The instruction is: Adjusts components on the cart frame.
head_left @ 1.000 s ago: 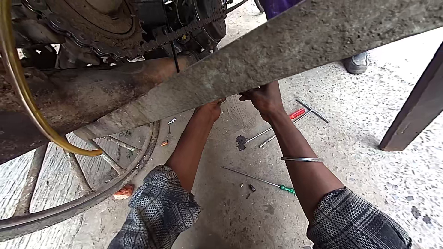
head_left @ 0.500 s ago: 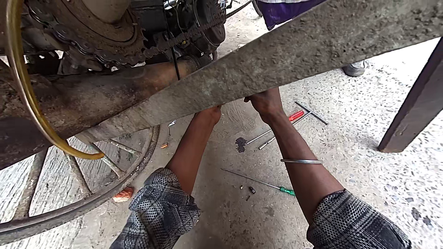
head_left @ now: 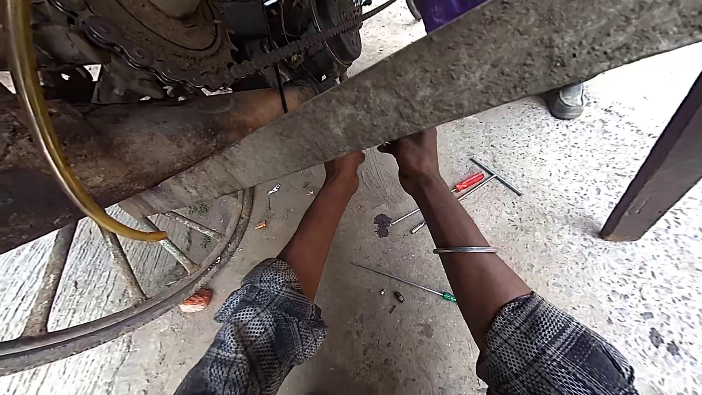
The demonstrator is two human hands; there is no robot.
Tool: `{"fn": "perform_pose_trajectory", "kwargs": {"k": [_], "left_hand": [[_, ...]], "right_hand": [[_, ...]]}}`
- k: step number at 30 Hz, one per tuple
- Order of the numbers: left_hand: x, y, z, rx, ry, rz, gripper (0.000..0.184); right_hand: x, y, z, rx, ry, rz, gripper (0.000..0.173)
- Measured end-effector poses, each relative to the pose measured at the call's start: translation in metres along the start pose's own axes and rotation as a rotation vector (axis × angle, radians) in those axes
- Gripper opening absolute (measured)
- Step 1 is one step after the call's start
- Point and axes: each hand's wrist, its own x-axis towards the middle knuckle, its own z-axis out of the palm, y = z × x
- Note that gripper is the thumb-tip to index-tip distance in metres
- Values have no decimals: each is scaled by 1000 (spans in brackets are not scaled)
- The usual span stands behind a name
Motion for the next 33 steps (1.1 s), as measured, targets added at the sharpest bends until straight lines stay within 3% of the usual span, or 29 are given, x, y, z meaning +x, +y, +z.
{"fn": "perform_pose_trajectory", "kwargs": {"k": [7, 14, 17, 19, 22, 23, 25, 27, 29, 31, 33], "left_hand": [[0, -1, 9, 131, 3, 66, 24], [10, 0, 3, 584, -37, 331, 28], [14, -6, 5, 464, -71, 245, 21], [13, -6, 8, 308, -102, 112, 17], [12, -2, 2, 120, -153, -43, 20], [12, -2, -3, 65, -165, -68, 20], [11, -1, -11, -7, -191, -88, 19], [10, 0, -11, -23, -210, -72, 19], [10, 3, -6, 4, -203, -45, 20], [12, 4, 0, 47, -169, -25, 20], [13, 0, 3, 100, -119, 4, 18]], "right_hand": [[-5, 10, 12, -65, 45, -85, 7], [-6, 11, 7, -56, 17, -13, 5], [-9, 16, 13, 98, 74, 77, 5], [-10, 22, 17, 17, 144, -56, 4], [-2, 19, 5, -304, 179, -498, 7], [1, 13, 0, -297, 175, -551, 8], [7, -1, -9, -31, 127, -351, 14], [6, -12, -14, 354, 83, 60, 24], [-1, -11, -9, 451, 79, 306, 29], [-11, -3, 4, 418, 56, 370, 18], [-17, 5, 17, 317, 41, 281, 14]]}}
